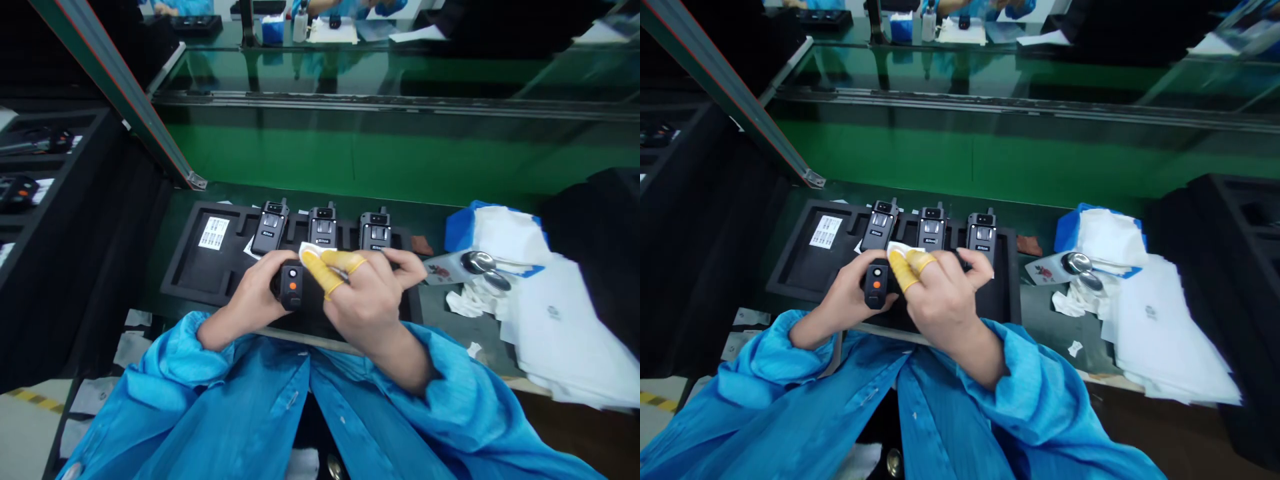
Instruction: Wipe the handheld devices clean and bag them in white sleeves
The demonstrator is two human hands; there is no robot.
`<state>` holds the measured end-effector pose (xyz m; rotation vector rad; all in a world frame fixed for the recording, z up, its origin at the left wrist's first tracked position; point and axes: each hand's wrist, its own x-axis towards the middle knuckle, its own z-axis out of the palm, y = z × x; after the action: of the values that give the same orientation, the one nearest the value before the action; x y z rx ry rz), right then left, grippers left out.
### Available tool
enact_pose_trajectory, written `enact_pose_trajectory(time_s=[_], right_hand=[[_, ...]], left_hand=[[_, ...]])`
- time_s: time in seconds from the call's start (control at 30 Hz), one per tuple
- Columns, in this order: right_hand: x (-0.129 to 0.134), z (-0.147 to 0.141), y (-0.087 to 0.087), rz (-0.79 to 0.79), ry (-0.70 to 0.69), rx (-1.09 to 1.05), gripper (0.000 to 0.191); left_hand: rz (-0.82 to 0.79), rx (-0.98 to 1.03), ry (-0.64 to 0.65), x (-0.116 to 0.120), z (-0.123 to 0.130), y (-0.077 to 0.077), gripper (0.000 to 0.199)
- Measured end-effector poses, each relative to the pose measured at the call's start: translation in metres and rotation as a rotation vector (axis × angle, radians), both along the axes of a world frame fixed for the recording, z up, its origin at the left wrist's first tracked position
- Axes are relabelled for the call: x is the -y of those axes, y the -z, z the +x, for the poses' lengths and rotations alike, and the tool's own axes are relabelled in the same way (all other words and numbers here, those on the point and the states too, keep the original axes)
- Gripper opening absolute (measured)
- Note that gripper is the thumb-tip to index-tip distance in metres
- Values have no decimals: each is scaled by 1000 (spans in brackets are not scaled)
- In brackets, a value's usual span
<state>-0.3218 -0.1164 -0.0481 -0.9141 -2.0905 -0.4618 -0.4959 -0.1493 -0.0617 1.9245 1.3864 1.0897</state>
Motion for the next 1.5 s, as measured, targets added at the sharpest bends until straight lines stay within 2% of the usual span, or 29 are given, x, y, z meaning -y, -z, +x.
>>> enact_pose_trajectory(time_s=[0.07, 0.13, 0.23, 0.33, 0.4, 0.5, 0.57, 0.63, 0.67, 0.7, 0.77, 0.87, 0.93, 1.0, 1.17, 1.27, 1.37, 1.43, 1.5], right_hand=[[-6, 12, 4, -10, 28, -42, 27], [-10, 28, 9, 6, 65, -63, 23], [-11, 50, 14, -7, 130, -59, 22], [-7, 60, 15, -60, 161, -60, 26], [-5, 65, 15, -62, 159, -67, 28], [-4, 82, 14, -33, 180, -61, 25], [-7, 104, 14, 21, 230, -47, 22], [-13, 133, 16, 98, 325, -42, 19], [-17, 148, 18, 136, 393, -48, 19], [-21, 163, 20, 164, 471, -57, 19], [-31, 190, 27, 157, 656, -89, 23], [-43, 213, 39, -88, 824, -57, 24], [-49, 214, 45, -255, 855, -20, 26], [-52, 209, 48, -379, 848, 32, 28], [-54, 199, 46, -547, 823, 114, 28], [-55, 203, 44, -547, 843, 92, 25], [-54, 203, 42, -468, 838, 15, 25], [-51, 192, 38, -354, 749, -59, 27], [-44, 168, 32, -260, 603, -117, 29]], left_hand=[[-34, -57, -106, -1, -11, -10, 48], [-103, -157, -276, -10, -29, -23, 54], [-240, -440, -515, -37, -59, -35, 51], [-372, -699, -675, -66, -79, -31, 54], [-426, -792, -710, -80, -83, -23, 59], [-463, -852, -720, -88, -80, -14, 64], [-492, -885, -716, -86, -75, -16, 67], [-492, -926, -674, -80, -68, -22, 68], [-457, -950, -652, -76, -64, -25, 70], [-383, -961, -573, -74, -59, -28, 72], [-261, -977, -514, -72, -46, -31, 72], [-268, -922, -370, -75, -18, -30, 82], [-322, -915, -308, -81, 0, -29, 90], [-385, -921, -301, -89, 12, -28, 97], [-538, -829, -327, -106, 5, -26, 106], [-474, -727, -357, -104, -6, -25, 97], [-342, -529, -415, -88, -14, -23, 91], [-290, -321, -409, -71, -15, -20, 92], [-271, -118, -327, -51, -11, -16, 87]])
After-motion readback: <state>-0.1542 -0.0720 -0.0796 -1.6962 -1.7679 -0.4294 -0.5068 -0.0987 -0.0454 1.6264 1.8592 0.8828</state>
